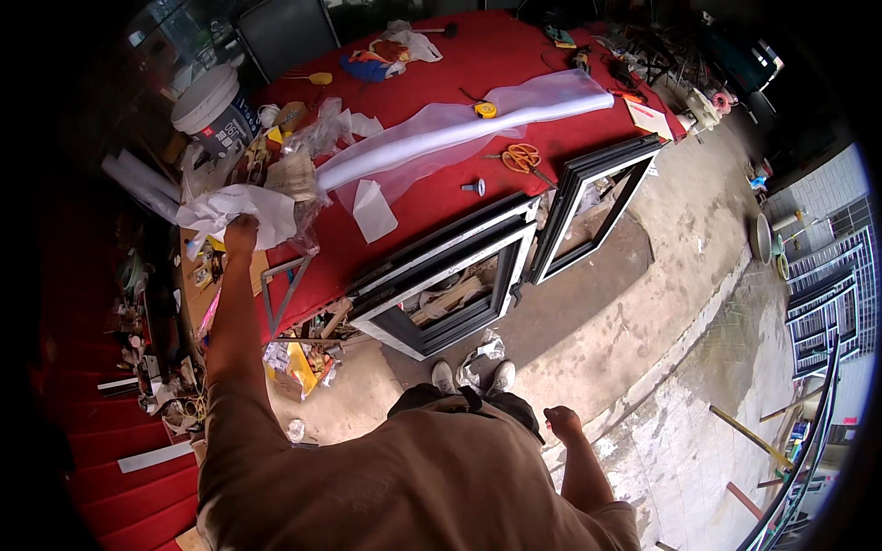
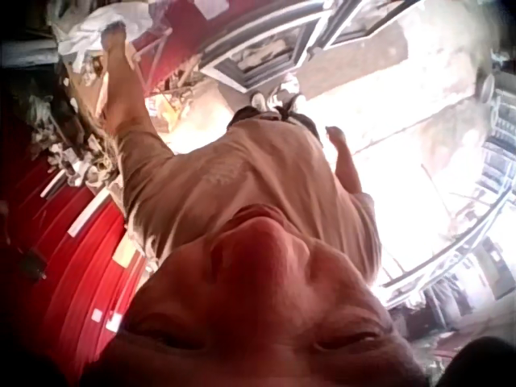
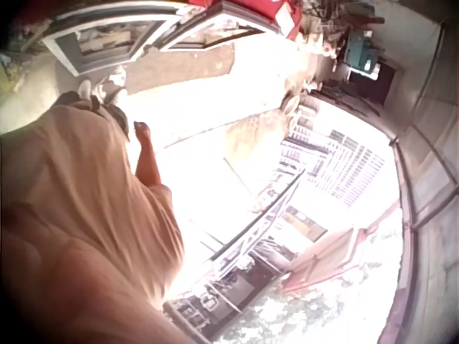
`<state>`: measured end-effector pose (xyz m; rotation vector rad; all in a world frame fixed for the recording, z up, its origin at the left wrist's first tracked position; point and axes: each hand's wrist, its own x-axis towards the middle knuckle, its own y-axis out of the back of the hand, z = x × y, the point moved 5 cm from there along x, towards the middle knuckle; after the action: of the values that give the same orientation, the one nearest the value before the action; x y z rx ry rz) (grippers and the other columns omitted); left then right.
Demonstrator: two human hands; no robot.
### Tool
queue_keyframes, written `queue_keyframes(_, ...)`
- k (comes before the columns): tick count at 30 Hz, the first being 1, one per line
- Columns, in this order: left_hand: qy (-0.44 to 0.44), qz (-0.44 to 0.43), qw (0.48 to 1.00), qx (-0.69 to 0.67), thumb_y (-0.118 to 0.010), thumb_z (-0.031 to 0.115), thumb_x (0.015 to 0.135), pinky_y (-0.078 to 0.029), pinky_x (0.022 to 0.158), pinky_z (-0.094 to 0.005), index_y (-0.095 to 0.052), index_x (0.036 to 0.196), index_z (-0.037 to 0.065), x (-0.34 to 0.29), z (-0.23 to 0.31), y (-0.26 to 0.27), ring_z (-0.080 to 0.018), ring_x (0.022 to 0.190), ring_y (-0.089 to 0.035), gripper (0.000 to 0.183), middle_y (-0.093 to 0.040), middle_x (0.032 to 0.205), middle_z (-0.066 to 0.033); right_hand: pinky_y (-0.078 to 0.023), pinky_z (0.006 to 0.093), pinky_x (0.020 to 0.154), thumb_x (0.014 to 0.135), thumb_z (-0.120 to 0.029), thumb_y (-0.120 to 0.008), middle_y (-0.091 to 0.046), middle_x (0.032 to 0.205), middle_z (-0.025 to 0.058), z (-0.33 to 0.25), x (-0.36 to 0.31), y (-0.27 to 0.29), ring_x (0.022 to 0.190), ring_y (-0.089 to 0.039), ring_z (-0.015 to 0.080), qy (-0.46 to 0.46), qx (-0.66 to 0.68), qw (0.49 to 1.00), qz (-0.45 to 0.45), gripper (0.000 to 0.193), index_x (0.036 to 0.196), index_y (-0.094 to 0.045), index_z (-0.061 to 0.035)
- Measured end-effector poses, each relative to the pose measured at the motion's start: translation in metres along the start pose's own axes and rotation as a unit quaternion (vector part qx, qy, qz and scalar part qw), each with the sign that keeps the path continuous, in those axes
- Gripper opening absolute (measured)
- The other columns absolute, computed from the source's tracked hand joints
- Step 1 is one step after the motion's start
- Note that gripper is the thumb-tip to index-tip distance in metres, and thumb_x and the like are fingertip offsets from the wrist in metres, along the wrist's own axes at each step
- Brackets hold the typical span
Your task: The person measures a metal frame using a tape measure, marks it, and then uses a miter saw to cut the metal piece.
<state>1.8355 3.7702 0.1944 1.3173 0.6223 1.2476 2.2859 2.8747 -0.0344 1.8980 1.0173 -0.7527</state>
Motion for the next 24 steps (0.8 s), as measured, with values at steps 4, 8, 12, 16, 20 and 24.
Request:
queue_keyframes(4,0.079,0.027,0.993,-0.088,-0.062,0.034,0.099,-0.059,0.088,-0.0536,-0.08,0.11,0.012,-0.02,0.057,-0.013,-0.0436,0.101,-0.075,0.031,-0.079,0.108,-0.0201,-0.055,0.0361,0.064,0.102,-0.036,-0.069,-0.074,0.079,0.0082,0.051,-0.022,0.018,0.067,-0.067,0.0187,-0.024,0.013,0.999,0.036,0.036,0.094,-0.075,-0.0012)
queue_keyframes(8,0.082,0.192,0.978,-0.027,-0.075,0.019,0.092,-0.053,0.103,-0.0515,-0.073,0.123,0.003,-0.037,0.137,0.039,-0.044,0.117,-0.067,0.035,-0.074,0.121,-0.0242,-0.055,0.0343,0.063,0.099,-0.043,-0.068,-0.074,0.076,0.0075,0.088,-0.016,0.024,0.066,-0.068,0.0164,-0.075,-0.049,0.996,0.024,0.042,0.087,-0.077,-0.0033)
queue_keyframes(12,-0.039,0.151,0.983,-0.093,-0.075,0.009,0.09,-0.052,0.103,-0.051,-0.072,0.122,0.003,-0.03,0.2,0.049,-0.0429,0.117,-0.067,0.033,-0.073,0.119,-0.022,-0.058,0.0388,0.072,0.1,-0.05,-0.067,-0.079,0.079,0.0085,0.081,0.003,0.021,0.07,-0.074,0.0202,-0.097,-0.077,0.992,-0.027,0.044,0.096,-0.084,-0.009)
queue_keyframes(16,-0.088,0.031,0.986,-0.141,-0.071,0.005,0.089,-0.055,0.101,-0.0486,-0.076,0.117,0.002,-0.03,0.294,0.001,-0.0407,0.113,-0.07,0.028,-0.075,0.118,-0.0217,-0.057,0.0391,0.072,0.099,-0.053,-0.067,-0.079,0.081,0.0084,0.074,0.043,0.053,0.072,-0.074,0.0203,-0.04,-0.146,0.987,-0.049,0.048,0.091,-0.084,-0.0087)
queue_keyframes(20,-0.105,-0.039,0.988,-0.106,-0.071,0.009,0.09,-0.058,0.095,-0.0483,-0.077,0.111,0.006,-0.032,0.391,-0.055,-0.0397,0.108,-0.072,0.022,-0.076,0.113,-0.0209,-0.055,0.0378,0.066,0.1,-0.04,-0.068,-0.076,0.077,0.0082,0.084,0.098,0.113,0.068,-0.07,0.0194,0.007,-0.082,0.997,-0.003,0.039,0.088,-0.079,-0.0041)
queue_keyframes(24,-0.143,-0.091,0.982,-0.079,-0.068,0.017,0.094,-0.057,0.098,-0.0487,-0.077,0.111,0.006,-0.023,0.484,-0.107,-0.0394,0.107,-0.072,0.022,-0.076,0.111,-0.0197,-0.059,0.0376,0.072,0.1,-0.034,-0.066,-0.078,0.083,0.0123,0.045,0.138,0.192,0.072,-0.073,0.0209,-0.027,0.042,0.999,-0.003,0.038,0.098,-0.077,0.0027)
